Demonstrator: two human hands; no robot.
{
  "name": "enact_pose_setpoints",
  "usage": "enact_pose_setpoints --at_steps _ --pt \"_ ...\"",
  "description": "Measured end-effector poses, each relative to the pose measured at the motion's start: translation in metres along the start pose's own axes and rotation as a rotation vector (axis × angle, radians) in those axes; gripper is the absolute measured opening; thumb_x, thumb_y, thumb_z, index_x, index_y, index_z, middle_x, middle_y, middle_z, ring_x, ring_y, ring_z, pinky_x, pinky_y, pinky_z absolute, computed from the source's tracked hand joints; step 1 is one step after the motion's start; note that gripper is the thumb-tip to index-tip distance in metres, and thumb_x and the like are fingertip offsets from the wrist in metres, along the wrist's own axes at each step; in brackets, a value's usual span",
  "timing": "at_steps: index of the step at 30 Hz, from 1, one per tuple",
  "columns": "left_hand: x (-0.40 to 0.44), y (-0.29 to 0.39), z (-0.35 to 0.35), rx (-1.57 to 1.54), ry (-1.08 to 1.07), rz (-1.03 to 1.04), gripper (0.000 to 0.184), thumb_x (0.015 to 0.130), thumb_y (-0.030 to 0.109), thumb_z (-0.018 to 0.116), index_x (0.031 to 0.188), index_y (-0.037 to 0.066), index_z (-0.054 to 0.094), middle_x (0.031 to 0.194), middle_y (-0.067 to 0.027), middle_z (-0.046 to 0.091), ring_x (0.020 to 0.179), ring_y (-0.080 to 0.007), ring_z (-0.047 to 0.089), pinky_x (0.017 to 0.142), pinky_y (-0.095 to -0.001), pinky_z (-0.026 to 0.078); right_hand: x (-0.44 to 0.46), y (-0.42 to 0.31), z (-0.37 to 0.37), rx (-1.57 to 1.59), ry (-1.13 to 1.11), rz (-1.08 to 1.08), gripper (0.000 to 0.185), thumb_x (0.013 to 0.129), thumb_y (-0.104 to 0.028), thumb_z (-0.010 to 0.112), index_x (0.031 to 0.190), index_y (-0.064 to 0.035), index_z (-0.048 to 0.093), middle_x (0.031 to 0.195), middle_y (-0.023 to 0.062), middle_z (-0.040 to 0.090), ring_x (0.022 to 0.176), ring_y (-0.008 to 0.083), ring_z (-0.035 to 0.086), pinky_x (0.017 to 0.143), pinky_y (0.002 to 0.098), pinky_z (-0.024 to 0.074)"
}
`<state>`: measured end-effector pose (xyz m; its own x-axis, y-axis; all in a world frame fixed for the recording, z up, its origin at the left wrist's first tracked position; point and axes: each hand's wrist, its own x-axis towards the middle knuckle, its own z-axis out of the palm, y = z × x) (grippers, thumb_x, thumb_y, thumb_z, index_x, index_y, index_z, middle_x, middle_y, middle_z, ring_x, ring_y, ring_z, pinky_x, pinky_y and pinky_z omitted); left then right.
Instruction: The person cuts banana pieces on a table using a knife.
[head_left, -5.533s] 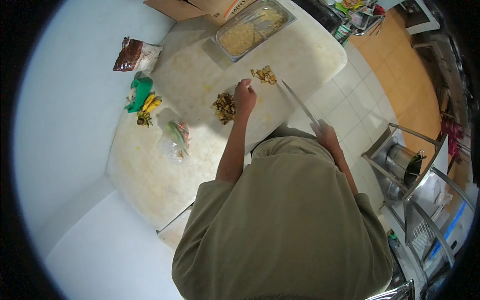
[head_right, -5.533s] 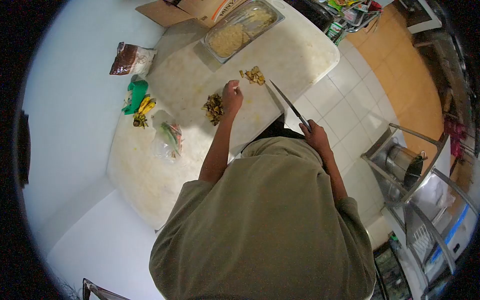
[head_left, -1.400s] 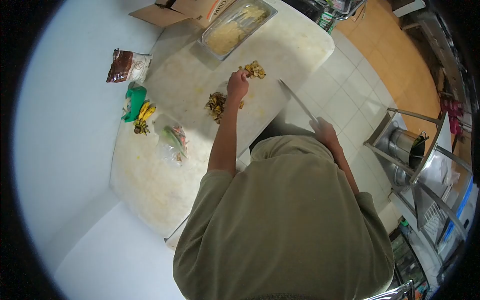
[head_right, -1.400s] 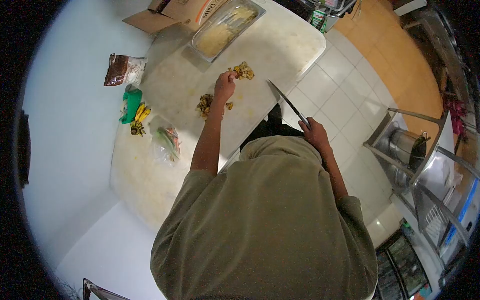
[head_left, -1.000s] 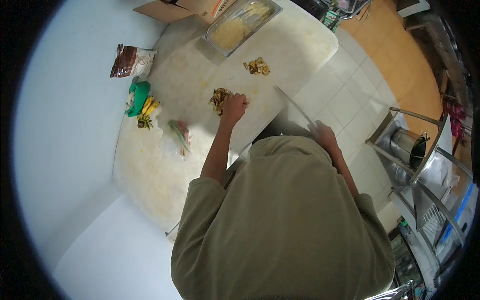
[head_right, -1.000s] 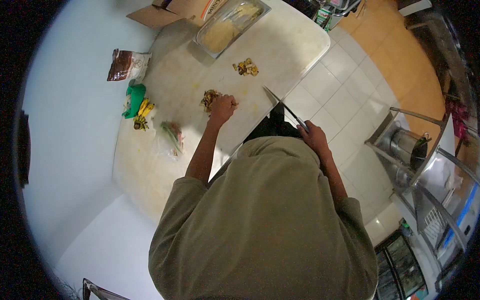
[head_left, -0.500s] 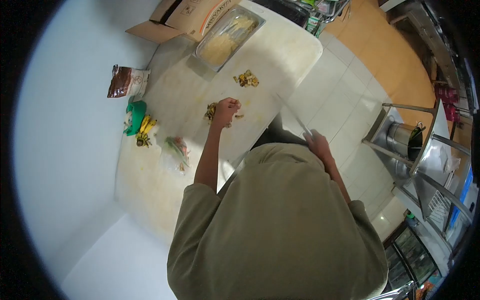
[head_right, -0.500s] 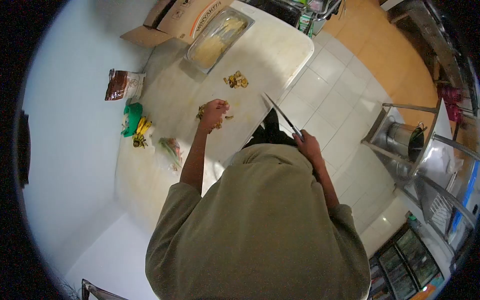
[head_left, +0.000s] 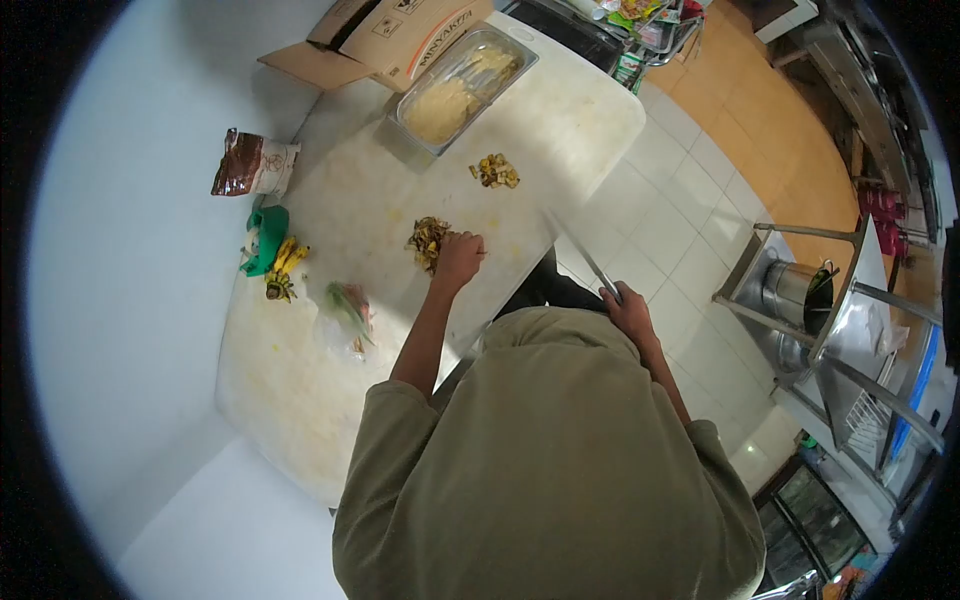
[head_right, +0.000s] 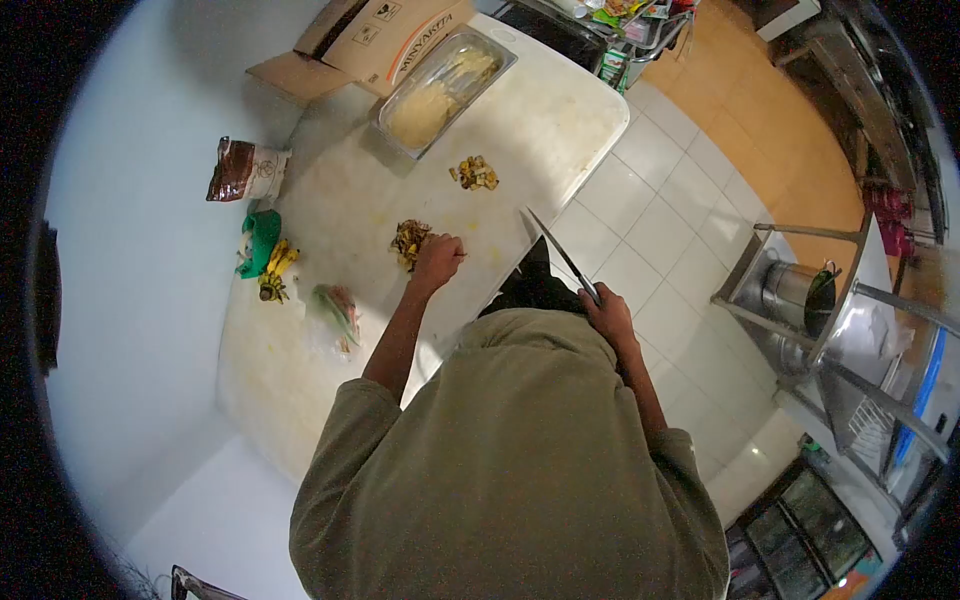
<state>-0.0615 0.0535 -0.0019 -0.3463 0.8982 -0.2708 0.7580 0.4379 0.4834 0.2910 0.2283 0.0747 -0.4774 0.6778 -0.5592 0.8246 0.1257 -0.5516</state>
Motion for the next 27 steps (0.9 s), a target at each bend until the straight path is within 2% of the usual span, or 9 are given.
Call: enact_pose_setpoints --at_steps 4,7,10,13,16,19,22,25,27 --pt "0.004 0.003 -0.005 -0.182 0.049 -0.05 0.01 0.086 0.015 0.068 0.089 0.006 0.063 0.09 -0.0137 0.068 0.088 -0.0341 0.066 0.078 -0.0465 0.052 0.001 -0.003 0.005 -0.057 -0.015 -0.008 0.043 0.098 -0.044 0.062 0.104 -0.0016 0.064 0.074 0.023 0.067 0.071 0.041 0.067 0.065 0.0501 0.0483" --pt "0.009 0.009 -0.013 -0.455 0.049 -0.216 0.011 0.09 0.016 0.067 0.093 0.007 0.063 0.087 -0.0136 0.069 0.085 -0.0297 0.067 0.077 -0.0409 0.054 0.0 -0.004 0.01 -0.012 -0.005 -0.026 0.042 0.097 -0.043 0.063 0.105 -0.0021 0.064 0.074 0.022 0.067 0.07 0.0393 0.066 0.064 0.0497 0.0481" --pt "0.013 -0.005 -0.004 -0.564 -0.002 -0.265 0.011 0.093 0.015 0.067 0.096 0.005 0.063 0.088 -0.0116 0.069 0.082 -0.0236 0.068 0.074 -0.0373 0.055 0.001 -0.018 0.015 0.053 0.036 -0.061 0.038 0.098 -0.039 0.063 0.101 -0.0011 0.064 0.069 0.0194 0.061 0.061 0.0314 0.057 0.062 0.0445 0.0455" --pt "0.016 -0.023 0.018 -0.661 0.028 -0.209 0.013 0.093 0.01 0.066 0.102 0.001 0.063 0.089 -0.0101 0.069 0.079 -0.0188 0.066 0.072 -0.0346 0.055 0.007 -0.028 0.019 -0.012 -0.006 -0.05 0.041 0.097 -0.044 0.063 0.104 -0.0038 0.064 0.075 0.0206 0.068 0.071 0.038 0.068 0.065 0.0483 0.0497" --pt "0.014 -0.018 0.026 -1.105 0.097 -0.331 0.017 0.092 0.007 0.066 0.107 -0.001 0.063 0.093 -0.0104 0.068 0.079 -0.0173 0.065 0.071 -0.0313 0.055 0.012 -0.032 0.026 -0.116 -0.002 -0.156 0.039 0.097 -0.044 0.062 0.105 -0.006 0.066 0.078 0.0203 0.07 0.074 0.0397 0.069 0.067 0.049 0.0518" --pt "0.016 -0.006 0.033 -1.163 0.218 -0.472 0.025 0.09 0.005 0.067 0.114 -0.003 0.062 0.095 -0.0113 0.067 0.082 -0.0177 0.066 0.072 -0.0293 0.055 0.014 -0.04 0.028 -0.158 -0.003 -0.248 0.038 0.097 -0.043 0.063 0.099 -0.0052 0.063 0.078 0.0211 0.068 0.078 0.0421 0.067 0.069 0.0499 0.0513" --pt "0.014 0.003 0.04 -0.926 0.335 -0.552 0.026 0.088 0.004 0.071 0.111 -0.004 0.063 0.094 -0.0124 0.067 0.082 -0.0196 0.067 0.072 -0.0307 0.055 0.014 -0.044 0.029 -0.208 0.003 -0.3 0.038 0.097 -0.044 0.062 0.1 -0.0069 0.064 0.08 0.0209 0.069 0.079 0.0422 0.068 0.07 0.0504 0.052" --pt "0.007 0.002 0.052 -0.57 0.426 -0.297 0.024 0.085 0.003 0.073 0.105 -0.004 0.063 0.096 -0.0147 0.068 0.08 -0.0228 0.068 0.071 -0.033 0.055 0.016 -0.048 0.026 -0.281 -0.071 -0.31 0.037 0.096 -0.045 0.062 0.106 -0.0086 0.066 0.08 0.0194 0.07 0.076 0.0393 0.069 0.069 0.0501 0.0542" --pt "0.009 0.0 0.054 -0.579 0.406 -0.31 0.019 0.085 0.003 0.073 0.1 -0.003 0.064 0.094 -0.0153 0.068 0.078 -0.0241 0.068 0.071 -0.0346 0.055 0.018 -0.046 0.027 -0.277 -0.092 -0.336 0.037 0.096 -0.044 0.061 0.106 -0.0089 0.065 0.081 0.019 0.071 0.077 0.0391 0.069 0.07 0.0504 0.0539"
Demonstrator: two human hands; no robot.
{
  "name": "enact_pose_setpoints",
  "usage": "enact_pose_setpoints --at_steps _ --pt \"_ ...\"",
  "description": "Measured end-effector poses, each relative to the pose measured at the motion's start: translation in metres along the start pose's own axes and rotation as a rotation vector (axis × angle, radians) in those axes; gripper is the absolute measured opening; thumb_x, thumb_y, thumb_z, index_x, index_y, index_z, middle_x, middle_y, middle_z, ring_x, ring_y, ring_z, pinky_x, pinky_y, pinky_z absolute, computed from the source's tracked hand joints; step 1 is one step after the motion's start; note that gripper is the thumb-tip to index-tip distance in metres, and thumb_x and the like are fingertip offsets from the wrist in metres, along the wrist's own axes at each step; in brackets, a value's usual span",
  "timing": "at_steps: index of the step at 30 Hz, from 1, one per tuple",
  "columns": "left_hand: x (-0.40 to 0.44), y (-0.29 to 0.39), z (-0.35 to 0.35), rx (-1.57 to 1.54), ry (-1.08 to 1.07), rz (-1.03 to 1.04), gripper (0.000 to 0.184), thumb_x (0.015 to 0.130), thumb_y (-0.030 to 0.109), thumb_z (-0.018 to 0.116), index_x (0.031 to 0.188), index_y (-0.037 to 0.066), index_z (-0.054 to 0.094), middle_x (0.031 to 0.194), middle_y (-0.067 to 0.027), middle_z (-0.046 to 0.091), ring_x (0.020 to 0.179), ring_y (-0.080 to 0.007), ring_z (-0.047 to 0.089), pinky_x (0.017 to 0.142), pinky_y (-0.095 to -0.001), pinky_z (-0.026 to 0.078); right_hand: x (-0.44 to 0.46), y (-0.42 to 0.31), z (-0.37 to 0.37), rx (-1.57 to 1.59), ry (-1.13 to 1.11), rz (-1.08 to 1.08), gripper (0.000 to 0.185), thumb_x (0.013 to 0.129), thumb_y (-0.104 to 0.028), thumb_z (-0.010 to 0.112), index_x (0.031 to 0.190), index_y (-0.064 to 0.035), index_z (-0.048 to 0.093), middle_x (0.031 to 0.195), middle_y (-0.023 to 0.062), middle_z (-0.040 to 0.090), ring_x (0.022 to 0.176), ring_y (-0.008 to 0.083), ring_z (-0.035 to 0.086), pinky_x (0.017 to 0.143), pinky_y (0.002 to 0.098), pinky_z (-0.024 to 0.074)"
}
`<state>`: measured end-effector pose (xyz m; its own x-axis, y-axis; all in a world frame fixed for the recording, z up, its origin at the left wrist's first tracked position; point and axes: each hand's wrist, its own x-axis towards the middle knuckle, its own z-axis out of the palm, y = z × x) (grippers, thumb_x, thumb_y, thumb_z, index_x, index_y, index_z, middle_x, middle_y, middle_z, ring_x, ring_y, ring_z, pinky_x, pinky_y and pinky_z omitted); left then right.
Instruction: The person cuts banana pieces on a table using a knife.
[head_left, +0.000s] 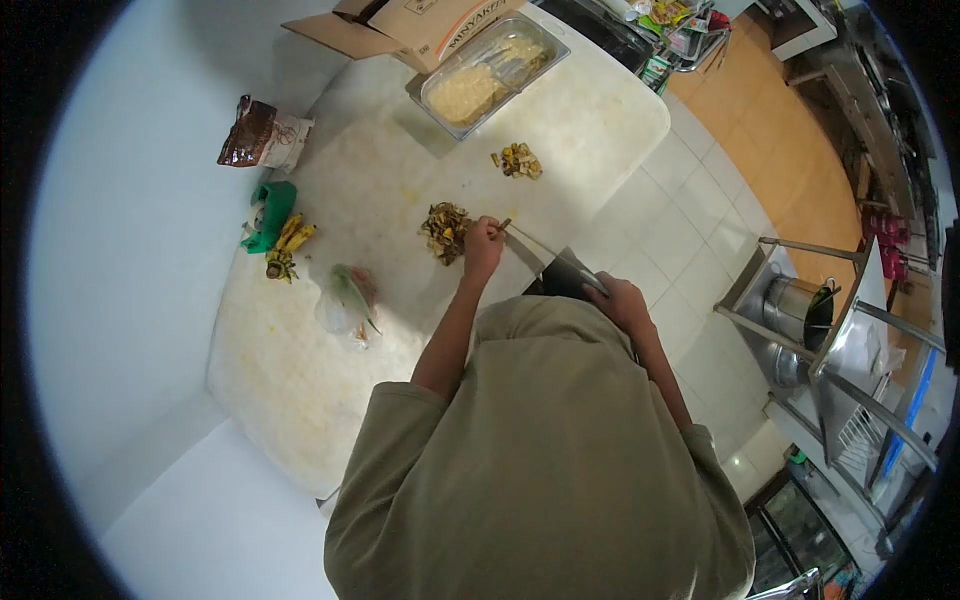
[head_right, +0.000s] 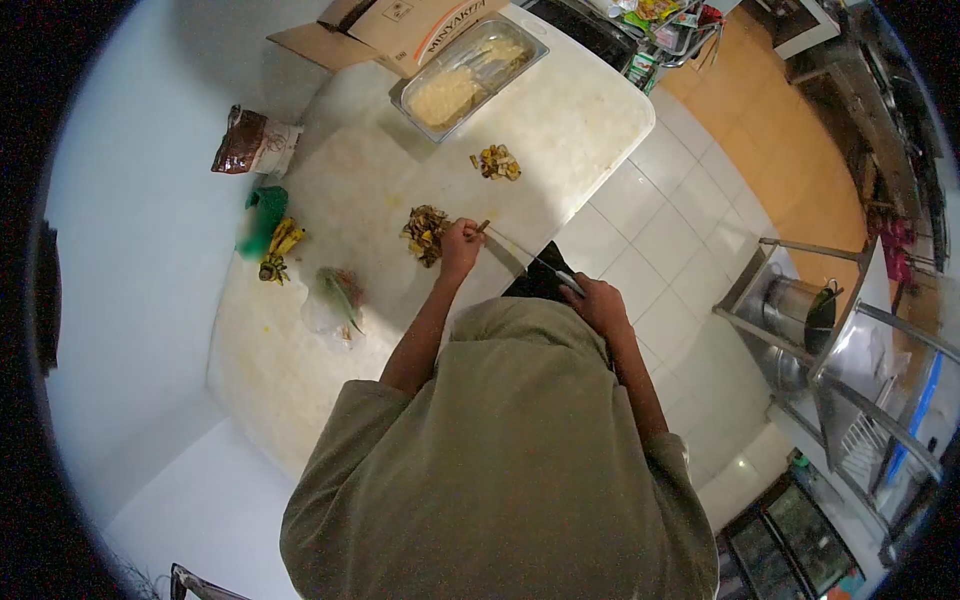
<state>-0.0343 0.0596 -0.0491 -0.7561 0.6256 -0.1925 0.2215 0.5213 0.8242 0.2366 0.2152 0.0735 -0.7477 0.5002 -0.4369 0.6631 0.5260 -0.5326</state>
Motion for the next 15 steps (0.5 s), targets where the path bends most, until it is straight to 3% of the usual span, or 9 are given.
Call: enact_pose_setpoints --at_steps 4,7,10,13,15 --pt "0.001 0.008 -0.001 -0.006 -0.017 -0.063 0.012 0.085 0.005 0.073 0.092 -0.001 0.065 0.087 -0.0144 0.068 0.077 -0.0244 0.068 0.071 -0.0364 0.055 0.006 0.003 0.0 -0.027 -0.069 0.005 0.037 0.097 -0.044 0.06 0.107 -0.0094 0.064 0.082 0.0186 0.071 0.077 0.0393 0.069 0.07 0.0509 0.0534" --pt "-0.003 0.014 0.004 -0.013 0.098 -0.105 0.011 0.086 0.005 0.074 0.09 -0.002 0.066 0.08 -0.0131 0.068 0.075 -0.024 0.068 0.07 -0.0363 0.055 0.011 -0.001 -0.001 -0.076 -0.113 0.017 0.037 0.098 -0.045 0.059 0.107 -0.0094 0.064 0.083 0.0186 0.071 0.077 0.0394 0.069 0.069 0.0506 0.0533" --pt "-0.007 0.011 0.009 -0.026 0.182 -0.03 0.011 0.086 0.006 0.073 0.092 -0.002 0.068 0.079 -0.013 0.069 0.072 -0.0236 0.068 0.069 -0.0361 0.055 0.012 0.002 0.001 -0.075 -0.091 -0.032 0.038 0.098 -0.045 0.058 0.107 -0.009 0.063 0.083 0.0188 0.071 0.077 0.0393 0.069 0.069 0.0504 0.0534" --pt "-0.006 0.011 0.007 -0.048 0.103 -0.151 0.015 0.088 0.012 0.076 0.095 0.0 0.071 0.09 -0.0124 0.071 0.085 -0.0244 0.071 0.077 -0.0383 0.058 0.016 0.004 0.003 -0.116 -0.09 -0.028 0.038 0.098 -0.046 0.058 0.107 -0.0086 0.062 0.082 0.0191 0.071 0.077 0.0394 0.069 0.068 0.0506 0.0536" --pt "-0.007 0.016 0.006 -0.043 0.121 -0.168 0.016 0.087 0.012 0.078 0.095 0.0 0.072 0.088 -0.0123 0.071 0.083 -0.0244 0.071 0.076 -0.0381 0.058 0.019 0.003 0.002 -0.117 -0.087 -0.037 0.038 0.098 -0.046 0.058 0.106 -0.0085 0.062 0.082 0.0193 0.071 0.076 0.0396 0.069 0.067 0.0508 0.0535"
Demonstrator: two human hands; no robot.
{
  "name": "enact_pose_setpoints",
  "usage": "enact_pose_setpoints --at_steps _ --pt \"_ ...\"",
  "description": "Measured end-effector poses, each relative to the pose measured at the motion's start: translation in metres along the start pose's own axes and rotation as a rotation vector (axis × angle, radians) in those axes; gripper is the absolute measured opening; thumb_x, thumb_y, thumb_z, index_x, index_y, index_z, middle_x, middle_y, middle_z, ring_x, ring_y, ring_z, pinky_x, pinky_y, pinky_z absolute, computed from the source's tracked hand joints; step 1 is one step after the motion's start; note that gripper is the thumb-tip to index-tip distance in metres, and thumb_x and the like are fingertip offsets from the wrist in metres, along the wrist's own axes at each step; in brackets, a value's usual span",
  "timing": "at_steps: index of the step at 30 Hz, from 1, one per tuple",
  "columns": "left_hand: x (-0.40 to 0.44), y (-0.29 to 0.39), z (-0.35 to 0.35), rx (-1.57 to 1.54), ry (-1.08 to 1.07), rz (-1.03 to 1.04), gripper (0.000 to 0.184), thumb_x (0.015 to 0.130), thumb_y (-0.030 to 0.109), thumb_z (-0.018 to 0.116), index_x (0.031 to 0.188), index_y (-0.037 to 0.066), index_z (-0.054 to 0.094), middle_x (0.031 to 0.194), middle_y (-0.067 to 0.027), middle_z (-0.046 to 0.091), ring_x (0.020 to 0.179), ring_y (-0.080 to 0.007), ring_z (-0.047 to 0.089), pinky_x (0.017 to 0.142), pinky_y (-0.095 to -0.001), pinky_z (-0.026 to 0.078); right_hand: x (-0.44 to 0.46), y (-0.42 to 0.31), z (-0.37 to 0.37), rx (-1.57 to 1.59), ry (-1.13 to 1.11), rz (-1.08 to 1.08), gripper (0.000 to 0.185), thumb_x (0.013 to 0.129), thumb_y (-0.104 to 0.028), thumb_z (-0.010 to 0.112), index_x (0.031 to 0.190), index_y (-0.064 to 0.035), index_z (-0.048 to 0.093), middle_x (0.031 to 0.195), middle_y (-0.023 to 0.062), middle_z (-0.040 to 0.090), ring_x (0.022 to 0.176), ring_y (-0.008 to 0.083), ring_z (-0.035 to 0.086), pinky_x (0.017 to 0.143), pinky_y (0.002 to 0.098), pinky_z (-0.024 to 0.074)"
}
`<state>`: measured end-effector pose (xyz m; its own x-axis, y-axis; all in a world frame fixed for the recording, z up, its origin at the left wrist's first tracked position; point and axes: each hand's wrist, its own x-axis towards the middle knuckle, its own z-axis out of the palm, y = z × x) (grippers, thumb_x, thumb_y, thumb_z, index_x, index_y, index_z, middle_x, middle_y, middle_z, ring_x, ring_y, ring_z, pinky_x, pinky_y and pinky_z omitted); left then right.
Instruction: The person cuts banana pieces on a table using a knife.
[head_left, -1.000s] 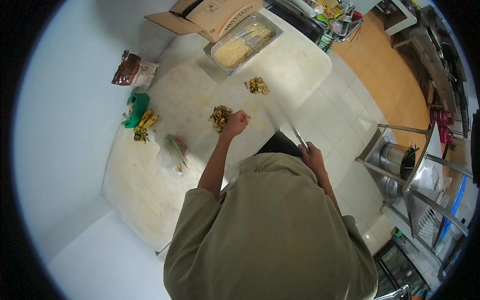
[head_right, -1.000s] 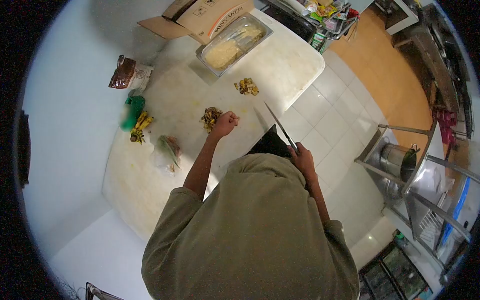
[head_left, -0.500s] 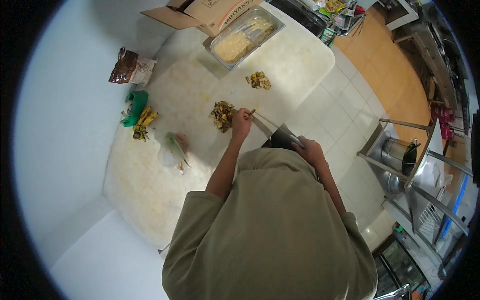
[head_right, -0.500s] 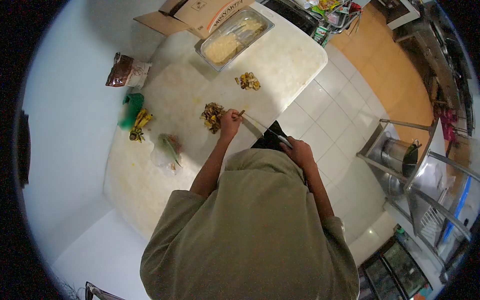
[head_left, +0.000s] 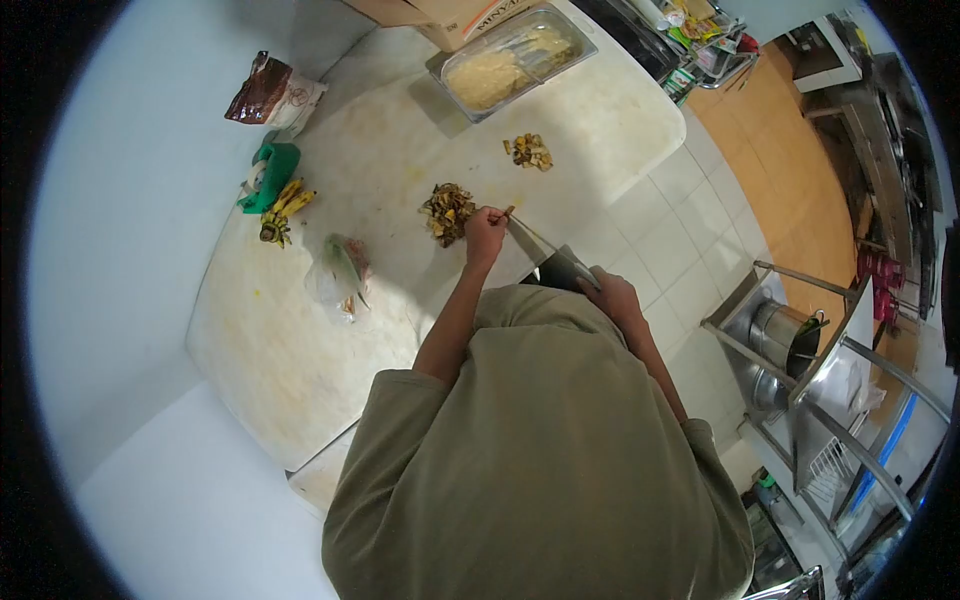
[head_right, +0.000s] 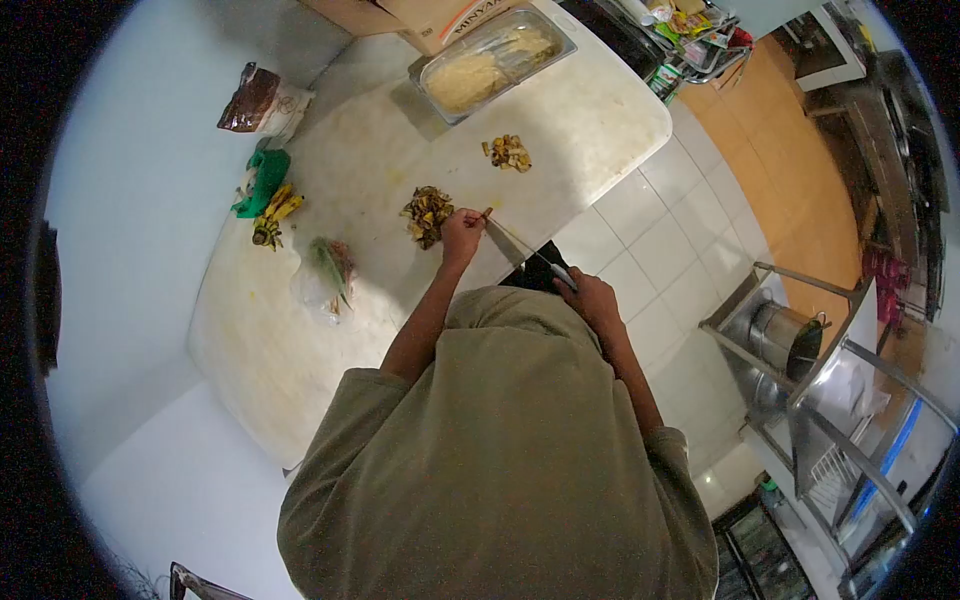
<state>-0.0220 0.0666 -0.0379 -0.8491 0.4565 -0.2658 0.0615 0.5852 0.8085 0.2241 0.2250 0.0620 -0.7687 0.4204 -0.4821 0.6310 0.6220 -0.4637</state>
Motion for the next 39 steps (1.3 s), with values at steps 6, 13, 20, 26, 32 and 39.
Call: enact_pose_setpoints --at_steps 6,13,20,26,32,39 --pt "-0.002 0.001 0.002 -0.041 0.041 0.055 0.014 0.086 0.009 0.075 0.091 -0.002 0.069 0.083 -0.0133 0.072 0.076 -0.0232 0.07 0.07 -0.0365 0.056 0.003 0.001 -0.002 -0.038 0.013 -0.025 0.038 0.098 -0.045 0.058 0.106 -0.0079 0.062 0.083 0.0193 0.071 0.075 0.0395 0.069 0.067 0.0506 0.0535" --pt "-0.004 0.003 0.003 0.036 0.004 0.111 0.013 0.087 0.008 0.072 0.094 0.0 0.065 0.088 -0.0143 0.067 0.08 -0.0283 0.067 0.075 -0.0394 0.054 0.003 -0.01 -0.018 0.066 -0.044 0.076 0.039 0.098 -0.045 0.057 0.104 -0.0068 0.059 0.093 0.0231 0.069 0.091 0.0448 0.065 0.077 0.0538 0.0495" --pt "-0.013 0.006 -0.004 0.071 -0.026 0.193 0.019 0.087 0.011 0.074 0.099 0.002 0.063 0.098 -0.0157 0.062 0.089 -0.0306 0.066 0.078 -0.0398 0.053 -0.001 0.002 -0.012 0.017 -0.006 0.072 0.037 0.098 -0.043 0.059 0.108 -0.0076 0.063 0.085 0.0191 0.072 0.079 0.0387 0.07 0.07 0.0489 0.0534" --pt "-0.018 0.003 -0.003 -0.02 -0.001 0.181 0.016 0.087 0.011 0.074 0.095 0.001 0.064 0.095 -0.0152 0.063 0.088 -0.0303 0.066 0.077 -0.0393 0.053 -0.003 0.008 -0.004 0.011 0.023 0.003 0.037 0.098 -0.044 0.059 0.106 -0.0083 0.063 0.083 0.0193 0.071 0.076 0.0391 0.07 0.068 0.0497 0.0535" --pt "-0.014 -0.003 0.004 0.063 -0.024 0.17 0.013 0.086 0.01 0.073 0.092 0.002 0.065 0.081 -0.0123 0.064 0.082 -0.0285 0.067 0.074 -0.0393 0.053 -0.004 0.004 -0.006 -0.024 0.0 -0.022 0.037 0.098 -0.044 0.058 0.105 -0.0077 0.062 0.081 0.02 0.071 0.075 0.0398 0.069 0.066 0.0512 0.0532" --pt "-0.01 -0.012 0.014 0.04 0.064 0.203 0.014 0.086 0.011 0.075 0.092 0.002 0.066 0.081 -0.0111 0.063 0.083 -0.0274 0.065 0.074 -0.0399 0.053 -0.003 0.005 -0.002 -0.03 0.008 -0.02 0.039 0.098 -0.045 0.058 0.105 -0.0067 0.061 0.081 0.0211 0.07 0.076 0.0406 0.069 0.067 0.052 0.0535"
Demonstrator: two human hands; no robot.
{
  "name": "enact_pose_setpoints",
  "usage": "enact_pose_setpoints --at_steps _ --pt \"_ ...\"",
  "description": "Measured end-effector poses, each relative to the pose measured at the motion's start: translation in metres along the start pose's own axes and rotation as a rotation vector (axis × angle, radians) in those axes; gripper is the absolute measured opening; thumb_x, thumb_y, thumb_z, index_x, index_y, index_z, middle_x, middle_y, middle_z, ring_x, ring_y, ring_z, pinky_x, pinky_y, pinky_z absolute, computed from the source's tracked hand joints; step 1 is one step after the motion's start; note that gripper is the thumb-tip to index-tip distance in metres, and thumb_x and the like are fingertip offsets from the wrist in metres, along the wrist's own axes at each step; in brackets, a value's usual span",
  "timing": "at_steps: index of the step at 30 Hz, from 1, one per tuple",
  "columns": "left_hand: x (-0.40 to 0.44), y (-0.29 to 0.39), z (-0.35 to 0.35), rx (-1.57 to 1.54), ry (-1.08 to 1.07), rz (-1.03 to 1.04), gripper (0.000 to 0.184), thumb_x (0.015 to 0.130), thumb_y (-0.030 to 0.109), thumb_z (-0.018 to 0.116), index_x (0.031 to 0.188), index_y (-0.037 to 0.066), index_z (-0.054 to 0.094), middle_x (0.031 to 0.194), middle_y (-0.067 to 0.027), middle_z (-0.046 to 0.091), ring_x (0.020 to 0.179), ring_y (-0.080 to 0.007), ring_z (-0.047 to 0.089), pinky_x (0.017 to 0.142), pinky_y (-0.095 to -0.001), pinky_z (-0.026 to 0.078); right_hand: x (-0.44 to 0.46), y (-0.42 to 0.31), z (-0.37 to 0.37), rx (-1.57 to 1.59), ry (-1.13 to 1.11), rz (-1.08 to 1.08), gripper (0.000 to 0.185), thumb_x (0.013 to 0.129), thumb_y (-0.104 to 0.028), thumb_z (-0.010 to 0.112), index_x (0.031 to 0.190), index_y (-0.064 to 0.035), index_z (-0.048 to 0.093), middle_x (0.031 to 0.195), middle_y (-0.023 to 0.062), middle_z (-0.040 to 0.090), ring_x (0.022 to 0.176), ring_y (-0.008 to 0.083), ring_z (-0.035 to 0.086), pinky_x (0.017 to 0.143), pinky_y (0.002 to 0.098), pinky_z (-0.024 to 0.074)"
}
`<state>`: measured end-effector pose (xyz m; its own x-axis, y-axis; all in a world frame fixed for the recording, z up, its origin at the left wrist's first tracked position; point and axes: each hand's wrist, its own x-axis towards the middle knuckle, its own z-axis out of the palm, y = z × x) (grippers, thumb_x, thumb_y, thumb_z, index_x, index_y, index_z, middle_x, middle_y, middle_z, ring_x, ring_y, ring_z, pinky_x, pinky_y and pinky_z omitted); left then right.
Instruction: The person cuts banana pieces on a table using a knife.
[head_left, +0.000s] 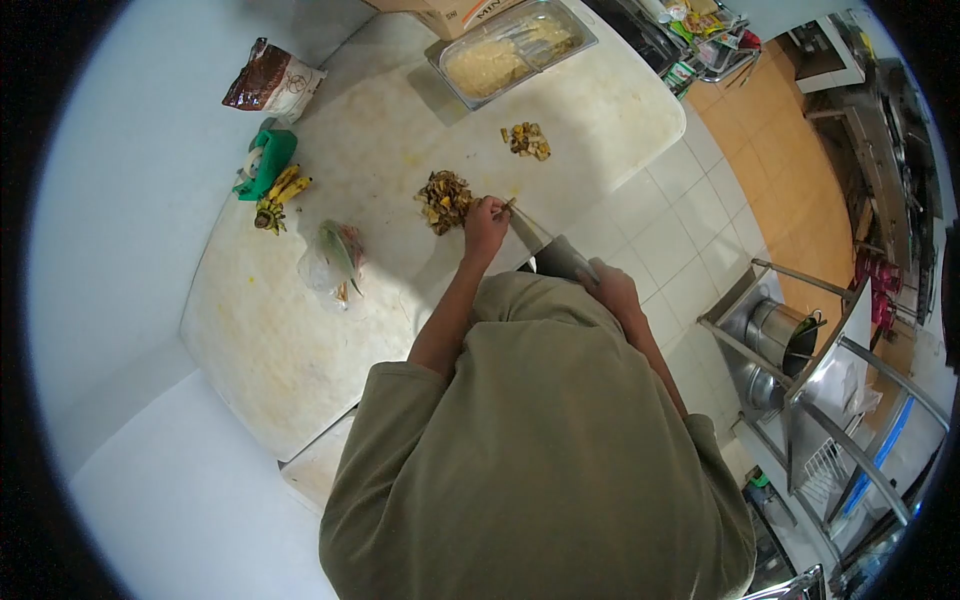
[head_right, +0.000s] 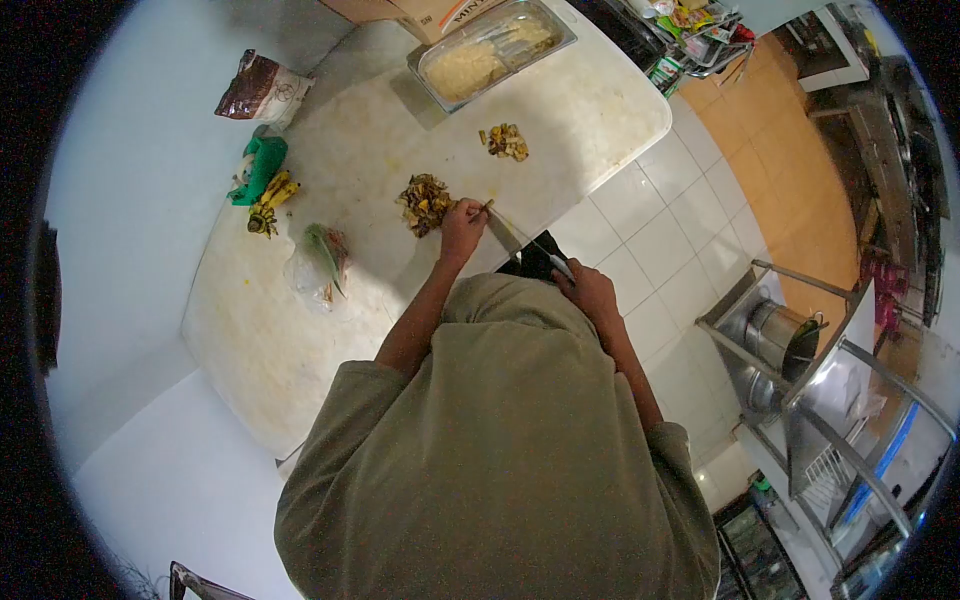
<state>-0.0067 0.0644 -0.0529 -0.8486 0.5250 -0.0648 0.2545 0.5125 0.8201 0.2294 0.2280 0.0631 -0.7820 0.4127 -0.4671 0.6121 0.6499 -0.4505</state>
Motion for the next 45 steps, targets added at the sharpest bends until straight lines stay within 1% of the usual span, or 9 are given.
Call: enact_pose_setpoints --at_steps 4,7,10,16,22,31,37,43,45 --pt "-0.001 -0.002 0.001 -0.004 -0.004 0.046 0.016 0.085 0.012 0.076 0.093 0.002 0.066 0.083 -0.0106 0.063 0.084 -0.0271 0.064 0.074 -0.0398 0.053 -0.002 0.002 0.005 -0.008 0.028 0.008 0.039 0.098 -0.045 0.057 0.106 -0.0065 0.061 0.082 0.0215 0.07 0.077 0.0407 0.069 0.068 0.0519 0.0536" --pt "0.0 -0.001 0.0 0.038 -0.042 0.018 0.014 0.084 0.011 0.076 0.09 0.002 0.066 0.082 -0.011 0.064 0.082 -0.0266 0.064 0.074 -0.0392 0.053 -0.003 -0.001 0.005 0.012 -0.043 0.056 0.04 0.099 -0.045 0.057 0.107 -0.006 0.06 0.083 0.0218 0.071 0.077 0.0415 0.069 0.068 0.0521 0.0536" --pt "-0.001 0.001 0.003 0.001 -0.002 -0.025 0.012 0.084 0.01 0.076 0.086 0.002 0.067 0.08 -0.0117 0.065 0.077 -0.0262 0.066 0.072 -0.0386 0.053 -0.004 -0.01 -0.003 0.072 -0.11 0.127 0.04 0.099 -0.046 0.055 0.108 -0.0064 0.058 0.092 0.0245 0.069 0.091 0.0459 0.065 0.077 0.0547 0.0497" --pt "0.001 0.007 0.001 -0.091 0.018 -0.049 0.01 0.083 0.009 0.075 0.083 0.0 0.069 0.076 -0.0138 0.068 0.07 -0.0271 0.067 0.065 -0.0383 0.053 -0.004 -0.011 -0.004 0.038 -0.098 0.081 0.039 0.099 -0.044 0.055 0.108 -0.0065 0.057 0.092 0.0244 0.069 0.091 0.046 0.065 0.077 0.0545 0.0496" --pt "0.002 0.004 0.002 0.031 0.017 -0.047 0.011 0.084 0.01 0.073 0.084 0.0 0.07 0.077 -0.014 0.068 0.073 -0.0278 0.067 0.07 -0.04 0.053 -0.002 -0.011 -0.002 0.084 -0.093 0.066 0.04 0.1 -0.045 0.053 0.111 -0.007 0.058 0.093 0.0243 0.069 0.09 0.046 0.065 0.077 0.0551 0.0488" --pt "0.002 0.003 0.002 0.004 -0.012 -0.112 0.01 0.083 0.01 0.073 0.087 0.001 0.069 0.08 -0.0128 0.068 0.076 -0.0278 0.067 0.073 -0.0396 0.053 -0.002 -0.014 -0.002 0.101 -0.099 0.066 0.039 0.1 -0.044 0.053 0.113 -0.0076 0.058 0.094 0.0239 0.069 0.091 0.0451 0.065 0.077 0.054 0.0493" --pt "0.003 -0.001 0.001 -0.033 -0.02 -0.076 0.01 0.082 0.009 0.074 0.087 0.001 0.069 0.081 -0.0127 0.068 0.077 -0.0272 0.067 0.074 -0.0382 0.054 -0.001 -0.014 0.002 0.089 -0.073 0.037 0.039 0.1 -0.043 0.055 0.114 -0.0074 0.057 0.094 0.0234 0.069 0.091 0.045 0.065 0.077 0.0535 0.0495" --pt "0.006 0.003 -0.004 -0.047 -0.072 -0.1 0.011 0.082 0.008 0.075 0.087 0.0 0.069 0.076 -0.0133 0.068 0.073 -0.0269 0.068 0.071 -0.0382 0.055 0.006 -0.012 0.005 0.062 -0.087 0.047 0.037 0.1 -0.042 0.056 0.112 -0.0072 0.058 0.095 0.0234 0.069 0.092 0.0448 0.065 0.077 0.0535 0.0495" --pt "0.006 0.003 -0.003 -0.032 -0.04 -0.066 0.011 0.082 0.009 0.075 0.087 0.001 0.069 0.076 -0.0134 0.069 0.072 -0.0267 0.068 0.07 -0.0381 0.055 0.006 -0.013 0.003 0.068 -0.086 0.059 0.038 0.1 -0.042 0.056 0.112 -0.007 0.058 0.095 0.0235 0.069 0.092 0.0448 0.065 0.077 0.0535 0.0497"
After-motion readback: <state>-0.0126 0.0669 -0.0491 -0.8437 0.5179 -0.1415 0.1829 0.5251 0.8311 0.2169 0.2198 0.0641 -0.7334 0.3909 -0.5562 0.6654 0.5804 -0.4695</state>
